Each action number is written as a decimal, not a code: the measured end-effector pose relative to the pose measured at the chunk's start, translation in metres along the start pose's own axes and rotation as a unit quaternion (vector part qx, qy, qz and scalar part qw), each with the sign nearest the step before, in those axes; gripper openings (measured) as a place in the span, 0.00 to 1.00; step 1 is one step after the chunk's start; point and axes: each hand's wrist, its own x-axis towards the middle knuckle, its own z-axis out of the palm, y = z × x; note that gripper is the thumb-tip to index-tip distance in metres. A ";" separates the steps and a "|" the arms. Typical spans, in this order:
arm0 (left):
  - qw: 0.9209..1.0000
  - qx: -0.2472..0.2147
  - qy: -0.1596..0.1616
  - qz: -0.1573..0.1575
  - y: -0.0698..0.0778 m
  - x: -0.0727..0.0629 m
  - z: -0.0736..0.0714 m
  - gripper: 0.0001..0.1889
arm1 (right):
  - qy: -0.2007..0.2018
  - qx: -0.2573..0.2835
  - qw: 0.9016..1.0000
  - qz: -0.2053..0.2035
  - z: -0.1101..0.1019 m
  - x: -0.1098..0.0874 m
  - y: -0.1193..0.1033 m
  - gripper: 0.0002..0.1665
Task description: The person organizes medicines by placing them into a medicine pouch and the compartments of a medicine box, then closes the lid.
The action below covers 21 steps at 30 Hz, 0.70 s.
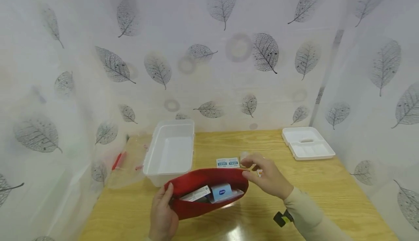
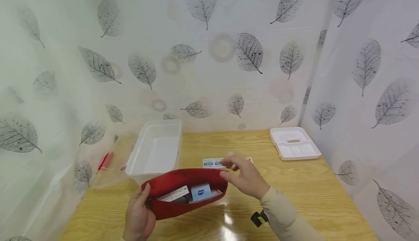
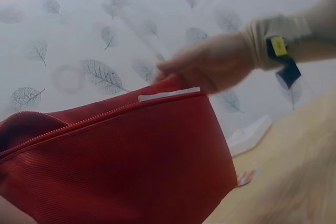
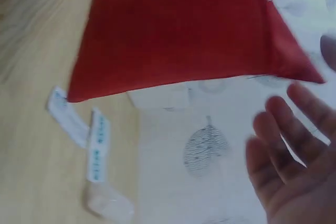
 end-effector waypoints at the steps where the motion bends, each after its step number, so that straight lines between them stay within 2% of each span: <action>1: 1.000 -0.001 0.000 -0.004 0.000 0.000 0.000 0.14 | -0.020 0.034 0.999 0.021 0.002 -0.003 0.004 0.14; 5: 1.000 -0.003 -0.007 -0.016 0.001 0.002 0.000 0.16 | -0.080 0.148 0.983 0.074 0.013 -0.013 0.012 0.14; 9: 0.999 -0.009 -0.013 -0.031 0.001 0.003 -0.001 0.17 | -0.091 0.225 0.965 0.103 0.026 -0.021 0.014 0.18; 13: 0.999 -0.023 -0.009 -0.040 -0.001 0.005 -0.002 0.17 | -0.057 0.268 0.953 0.129 0.034 -0.022 0.009 0.22; 16: 0.999 -0.014 -0.009 -0.049 -0.001 0.007 -0.003 0.20 | -0.022 0.290 0.942 0.168 0.035 -0.021 0.002 0.25; 17: 0.998 -0.009 -0.012 -0.053 -0.002 0.007 -0.003 0.22 | -0.010 0.297 0.937 0.185 0.035 -0.020 0.000 0.26; 21: 0.998 0.022 -0.034 -0.055 -0.002 0.008 -0.001 0.28 | 0.024 0.340 0.907 0.248 0.034 -0.017 -0.007 0.28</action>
